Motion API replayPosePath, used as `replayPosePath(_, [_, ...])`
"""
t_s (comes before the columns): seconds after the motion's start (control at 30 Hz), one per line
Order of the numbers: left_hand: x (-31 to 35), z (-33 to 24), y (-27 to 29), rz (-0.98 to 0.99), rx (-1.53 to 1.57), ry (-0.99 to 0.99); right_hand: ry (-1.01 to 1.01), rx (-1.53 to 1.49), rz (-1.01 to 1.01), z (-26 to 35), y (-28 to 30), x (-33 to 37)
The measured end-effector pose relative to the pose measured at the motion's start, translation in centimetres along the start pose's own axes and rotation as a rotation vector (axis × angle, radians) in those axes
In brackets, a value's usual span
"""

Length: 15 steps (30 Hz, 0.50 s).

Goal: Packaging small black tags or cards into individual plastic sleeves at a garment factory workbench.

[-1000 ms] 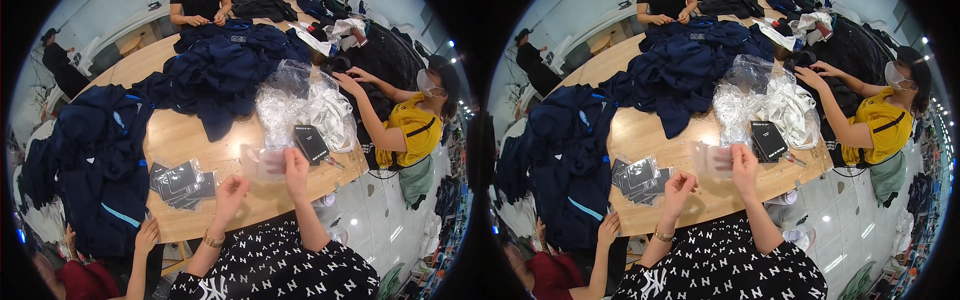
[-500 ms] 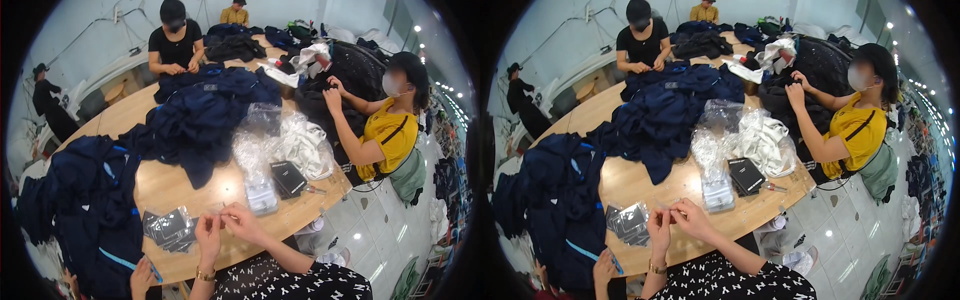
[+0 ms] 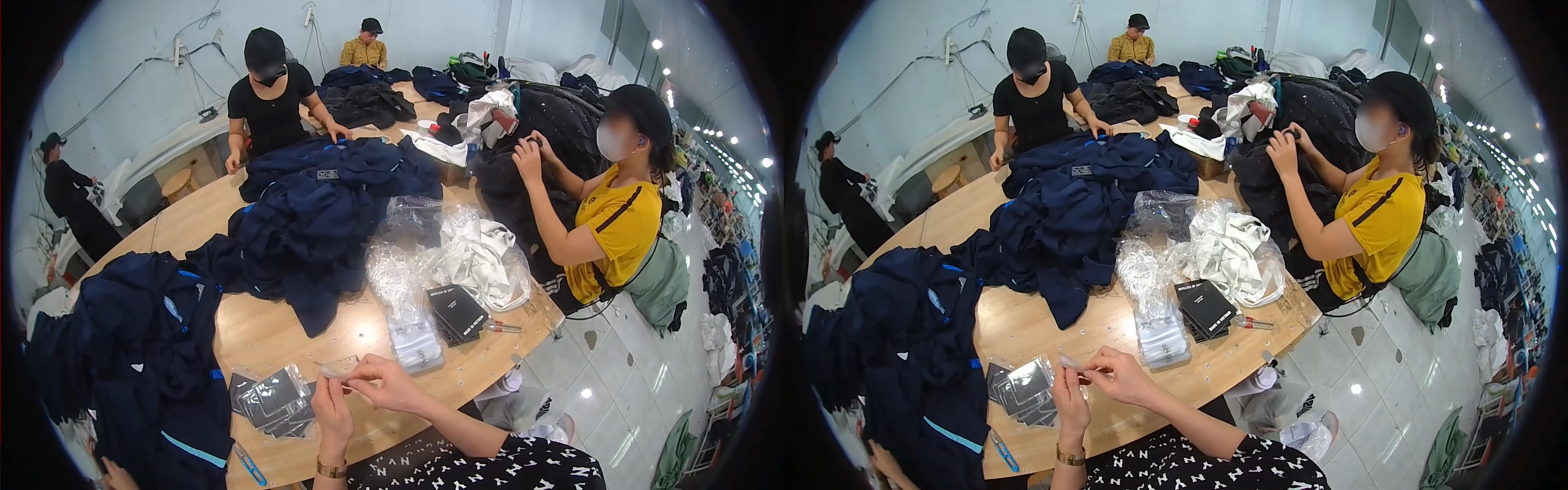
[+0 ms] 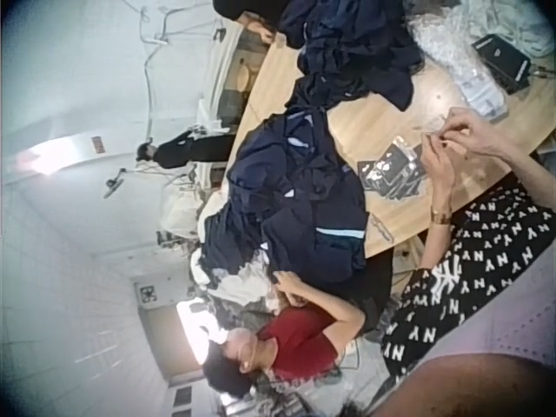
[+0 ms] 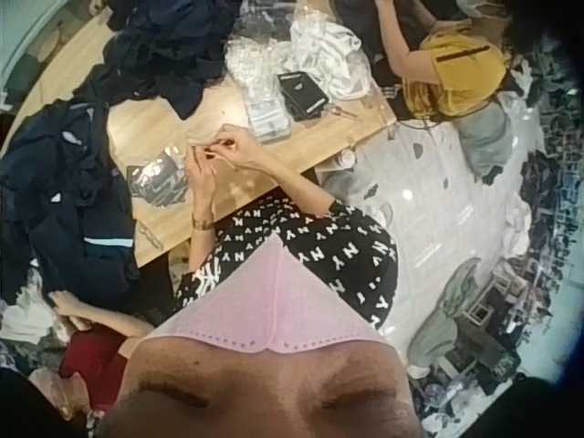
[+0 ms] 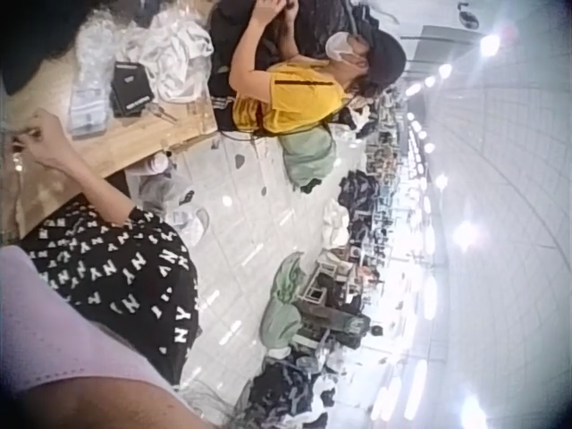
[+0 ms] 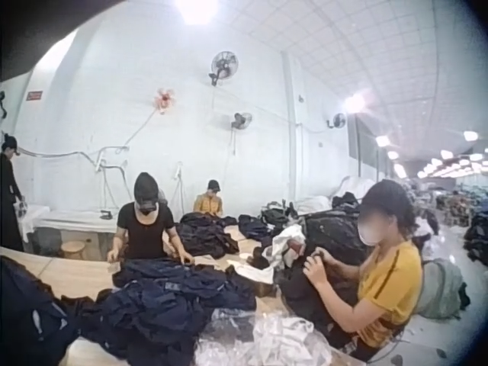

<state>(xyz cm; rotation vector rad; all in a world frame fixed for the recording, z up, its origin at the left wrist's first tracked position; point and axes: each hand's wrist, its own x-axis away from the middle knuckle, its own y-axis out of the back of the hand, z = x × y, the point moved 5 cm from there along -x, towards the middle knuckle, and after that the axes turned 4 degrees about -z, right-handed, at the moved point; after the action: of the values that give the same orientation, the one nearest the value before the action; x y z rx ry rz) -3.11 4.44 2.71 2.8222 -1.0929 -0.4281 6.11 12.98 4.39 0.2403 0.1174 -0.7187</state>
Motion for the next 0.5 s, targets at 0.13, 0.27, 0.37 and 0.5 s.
replayPosePath(0.13, [0.1,-0.7,-0.5,-0.049,-0.081,-0.024,0.083,0.116,-0.148,0.9,-0.1,0.4])
replayPosePath(0.27, [0.5,0.0,-0.3,-0.067,-0.167,-0.038,0.104,0.062,-0.146,1.0,-0.1,0.3])
replayPosePath(0.37, [0.8,0.0,-0.2,-0.089,-0.036,-0.049,0.084,0.051,-0.117,1.2,-0.1,0.1])
replayPosePath(0.5, [0.9,-0.4,-0.1,-0.103,-0.094,-0.168,0.083,-0.047,-0.223,0.1,-0.1,0.2])
